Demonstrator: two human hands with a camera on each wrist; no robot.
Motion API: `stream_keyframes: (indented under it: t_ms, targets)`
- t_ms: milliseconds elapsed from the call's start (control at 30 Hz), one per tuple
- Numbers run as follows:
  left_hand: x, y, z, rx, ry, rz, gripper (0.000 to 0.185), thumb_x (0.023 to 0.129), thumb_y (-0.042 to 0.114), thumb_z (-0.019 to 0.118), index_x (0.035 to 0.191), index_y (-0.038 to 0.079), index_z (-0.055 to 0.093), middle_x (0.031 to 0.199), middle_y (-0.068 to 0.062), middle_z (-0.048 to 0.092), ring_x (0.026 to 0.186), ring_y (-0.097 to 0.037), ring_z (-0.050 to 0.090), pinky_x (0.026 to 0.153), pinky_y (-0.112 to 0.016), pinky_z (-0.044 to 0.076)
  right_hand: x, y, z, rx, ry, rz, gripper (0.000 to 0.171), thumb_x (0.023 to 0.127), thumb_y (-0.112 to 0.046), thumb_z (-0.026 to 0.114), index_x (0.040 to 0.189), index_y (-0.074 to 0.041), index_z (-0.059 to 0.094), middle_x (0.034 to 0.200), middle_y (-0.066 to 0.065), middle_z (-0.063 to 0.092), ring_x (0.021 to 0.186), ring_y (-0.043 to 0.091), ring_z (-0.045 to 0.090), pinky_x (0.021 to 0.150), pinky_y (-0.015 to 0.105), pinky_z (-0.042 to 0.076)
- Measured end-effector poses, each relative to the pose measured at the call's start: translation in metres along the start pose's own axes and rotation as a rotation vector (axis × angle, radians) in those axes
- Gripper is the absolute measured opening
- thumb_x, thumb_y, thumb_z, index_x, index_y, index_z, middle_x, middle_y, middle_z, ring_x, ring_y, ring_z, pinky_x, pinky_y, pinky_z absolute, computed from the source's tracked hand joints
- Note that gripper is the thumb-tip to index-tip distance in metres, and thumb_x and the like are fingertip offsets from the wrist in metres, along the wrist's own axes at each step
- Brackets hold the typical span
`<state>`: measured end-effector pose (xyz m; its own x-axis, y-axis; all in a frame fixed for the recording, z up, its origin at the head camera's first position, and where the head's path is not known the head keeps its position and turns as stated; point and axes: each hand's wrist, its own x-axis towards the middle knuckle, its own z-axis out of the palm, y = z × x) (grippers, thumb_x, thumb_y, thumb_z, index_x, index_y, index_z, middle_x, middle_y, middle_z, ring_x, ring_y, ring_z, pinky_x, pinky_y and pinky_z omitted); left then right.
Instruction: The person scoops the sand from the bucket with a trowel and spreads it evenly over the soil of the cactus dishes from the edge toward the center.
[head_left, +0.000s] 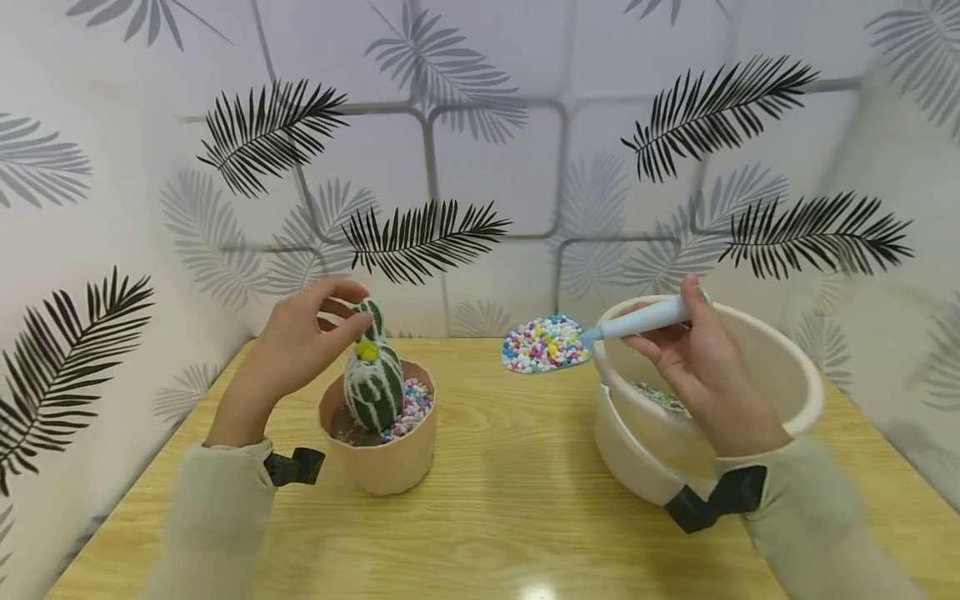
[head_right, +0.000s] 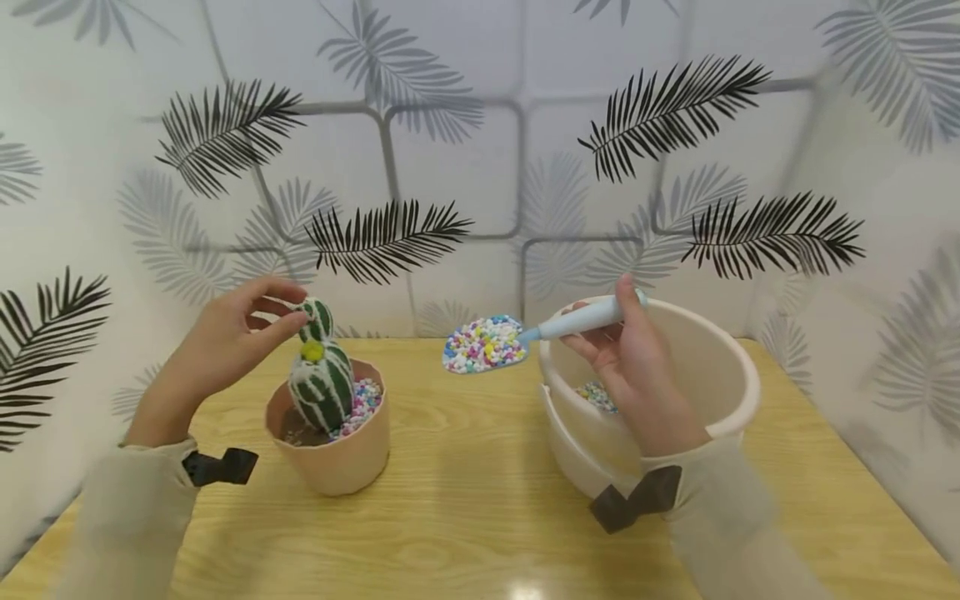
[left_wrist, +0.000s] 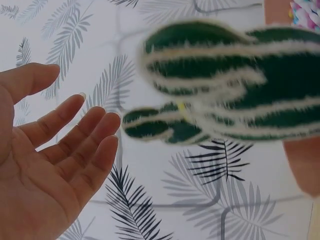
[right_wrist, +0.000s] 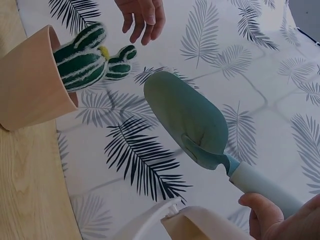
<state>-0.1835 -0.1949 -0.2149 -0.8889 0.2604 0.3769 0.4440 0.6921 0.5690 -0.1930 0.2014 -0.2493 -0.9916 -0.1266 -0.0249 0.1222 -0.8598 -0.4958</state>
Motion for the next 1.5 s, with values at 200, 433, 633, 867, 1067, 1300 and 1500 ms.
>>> stream_keyframes:
  t_ms: [200, 433, 633, 867, 1067, 1300, 1500]
  targets:
    - [-0.010, -0.011, -0.012, 0.016, 0.006, -0.033, 0.038, 0.097, 0.025, 0.055, 0.128, 0.003, 0.051, 0.124, -0.018, 0.056, 0.109, -0.032, 0.057, 0.091, -0.048, 0.047, 0.004, 0.009, 0.005, -0.007, 0.012, 0.012, 0.033, 0.095, -0.036, 0.051, 0.105, -0.007, 0.040, 0.089, 0.020, 0.057, 0.085, 0.035, 0.065, 0.072, 0.050, 0.056]
    - [-0.019, -0.030, -0.017, 0.020, 0.010, -0.067, 0.038, 0.097, 0.029, 0.054, 0.125, 0.002, 0.051, 0.123, -0.018, 0.055, 0.110, -0.033, 0.057, 0.090, -0.050, 0.047, 0.008, 0.022, 0.012, -0.038, 0.052, 0.020, 0.030, 0.095, -0.036, 0.051, 0.106, -0.014, 0.035, 0.095, 0.016, 0.052, 0.086, 0.030, 0.065, 0.073, 0.050, 0.056]
    - [-0.025, -0.042, -0.018, 0.012, -0.003, -0.094, 0.043, 0.098, 0.029, 0.053, 0.130, 0.001, 0.047, 0.127, -0.020, 0.053, 0.112, -0.035, 0.055, 0.092, -0.052, 0.046, 0.011, 0.031, 0.017, -0.056, 0.068, 0.023, 0.030, 0.094, -0.037, 0.052, 0.108, -0.017, 0.034, 0.099, 0.016, 0.050, 0.088, 0.028, 0.066, 0.082, 0.050, 0.051]
    - [-0.032, -0.056, -0.017, -0.007, -0.025, -0.108, 0.048, 0.098, 0.030, 0.053, 0.135, 0.000, 0.043, 0.130, -0.022, 0.051, 0.114, -0.037, 0.053, 0.093, -0.054, 0.044, 0.011, 0.042, 0.024, -0.054, 0.072, 0.028, 0.031, 0.094, -0.036, 0.052, 0.108, -0.017, 0.033, 0.097, 0.015, 0.051, 0.087, 0.027, 0.065, 0.076, 0.047, 0.055]
    - [-0.036, -0.069, -0.012, -0.032, -0.044, -0.124, 0.049, 0.098, 0.029, 0.053, 0.135, -0.001, 0.042, 0.130, -0.022, 0.049, 0.115, -0.038, 0.053, 0.093, -0.054, 0.044, 0.012, 0.054, 0.030, -0.124, 0.067, 0.008, 0.029, 0.094, -0.037, 0.052, 0.105, -0.016, 0.035, 0.093, 0.013, 0.052, 0.082, 0.024, 0.065, 0.072, 0.040, 0.058]
    - [-0.042, -0.079, -0.005, -0.035, -0.051, -0.134, 0.050, 0.098, 0.028, 0.053, 0.136, -0.002, 0.041, 0.131, -0.023, 0.048, 0.115, -0.038, 0.052, 0.092, -0.053, 0.044, 0.010, 0.065, 0.038, -0.172, 0.091, 0.001, 0.026, 0.094, -0.036, 0.053, 0.106, -0.019, 0.038, 0.098, 0.010, 0.050, 0.088, 0.022, 0.066, 0.089, 0.045, 0.048]
    - [-0.048, -0.086, 0.002, -0.052, -0.065, -0.150, 0.051, 0.098, 0.029, 0.053, 0.137, -0.001, 0.040, 0.132, -0.022, 0.047, 0.116, -0.037, 0.051, 0.092, -0.052, 0.044, 0.011, 0.076, 0.046, -0.210, 0.079, -0.006, 0.025, 0.094, -0.035, 0.053, 0.105, -0.018, 0.039, 0.098, 0.010, 0.050, 0.090, 0.022, 0.065, 0.092, 0.045, 0.046]
